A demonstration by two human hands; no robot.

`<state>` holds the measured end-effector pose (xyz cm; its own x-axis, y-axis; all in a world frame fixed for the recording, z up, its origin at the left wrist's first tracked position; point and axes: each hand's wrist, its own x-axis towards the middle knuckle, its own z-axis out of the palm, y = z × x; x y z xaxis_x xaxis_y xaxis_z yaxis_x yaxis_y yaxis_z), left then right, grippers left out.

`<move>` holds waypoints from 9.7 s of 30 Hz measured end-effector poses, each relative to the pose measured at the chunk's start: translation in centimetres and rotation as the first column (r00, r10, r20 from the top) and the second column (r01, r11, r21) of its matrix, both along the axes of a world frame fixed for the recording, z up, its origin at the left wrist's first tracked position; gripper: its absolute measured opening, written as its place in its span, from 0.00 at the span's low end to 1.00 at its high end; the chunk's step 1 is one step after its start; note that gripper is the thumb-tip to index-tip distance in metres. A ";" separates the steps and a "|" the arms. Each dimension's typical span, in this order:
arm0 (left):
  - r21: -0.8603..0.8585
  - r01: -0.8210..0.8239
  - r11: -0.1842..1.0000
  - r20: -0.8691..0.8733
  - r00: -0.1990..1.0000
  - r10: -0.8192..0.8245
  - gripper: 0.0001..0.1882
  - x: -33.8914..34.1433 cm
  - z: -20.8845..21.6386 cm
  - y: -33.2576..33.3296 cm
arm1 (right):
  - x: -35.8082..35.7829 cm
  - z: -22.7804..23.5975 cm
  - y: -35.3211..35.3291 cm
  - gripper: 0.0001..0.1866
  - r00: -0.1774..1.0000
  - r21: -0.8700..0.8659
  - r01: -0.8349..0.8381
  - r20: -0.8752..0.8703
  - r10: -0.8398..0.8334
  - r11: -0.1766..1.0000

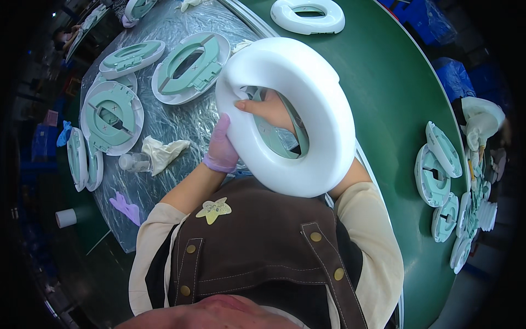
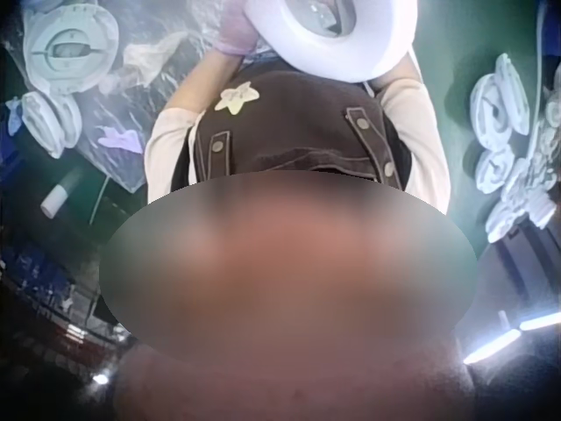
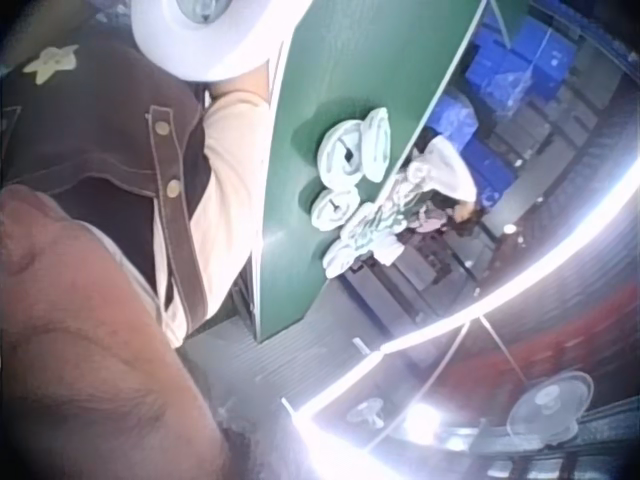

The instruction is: Assembling and wiping down plastic infant toilet seats on a conveyor belt in a factory.

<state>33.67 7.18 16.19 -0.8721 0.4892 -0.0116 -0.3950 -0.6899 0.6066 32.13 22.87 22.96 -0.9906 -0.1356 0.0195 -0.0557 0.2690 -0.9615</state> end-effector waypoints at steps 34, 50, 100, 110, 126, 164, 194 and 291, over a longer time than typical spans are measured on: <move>-0.557 -0.310 0.770 -0.349 0.929 0.122 0.24 -2.2 7.0 1.8 | 2.6 -4.0 1.5 0.31 0.970 -0.818 0.030 0.163 0.182 0.575; -0.467 -0.486 0.739 -0.859 0.447 -0.249 0.23 -6.2 3.8 -5.0 | 3.8 -2.5 3.3 0.39 0.972 -0.678 -0.049 -0.200 -0.121 0.733; -0.564 -0.374 0.737 -0.729 0.645 -0.231 0.35 4.5 2.3 -1.1 | 4.5 -6.1 12.6 0.24 0.672 -0.790 0.575 0.309 -0.673 0.212; -0.777 -0.390 0.495 -0.618 0.624 -0.479 0.33 2.8 -3.1 -4.7 | 10.6 -5.9 31.7 0.40 -0.274 -0.819 0.501 0.157 -0.949 -0.280; -0.793 -0.306 0.527 -0.587 0.618 -0.524 0.27 2.9 -4.8 -5.1 | 15.0 -5.3 33.0 0.07 -0.106 -0.785 0.465 0.410 -0.906 -0.409; 0.069 -0.623 0.779 0.007 0.781 0.624 0.32 -10.4 -0.9 -11.4 | 20.9 -12.6 27.0 0.22 0.033 -0.815 0.351 0.504 -0.863 -0.462; -0.753 -0.639 0.161 -0.658 0.726 -0.200 0.36 -1.9 -3.6 -9.0 | 10.0 -1.8 2.9 0.18 0.955 0.378 0.147 0.188 -0.231 0.914; -0.276 -0.933 -0.230 -0.625 0.356 -0.695 0.28 0.1 7.8 -16.9 | 7.1 -1.9 2.0 0.50 0.961 -0.316 0.215 -0.099 -0.257 0.924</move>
<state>33.77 -9.76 23.95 -0.7676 0.4858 0.4180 0.5325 0.8464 -0.0058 39.23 24.89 21.09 -0.9779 0.1351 0.1593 -0.1619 -0.0082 -0.9868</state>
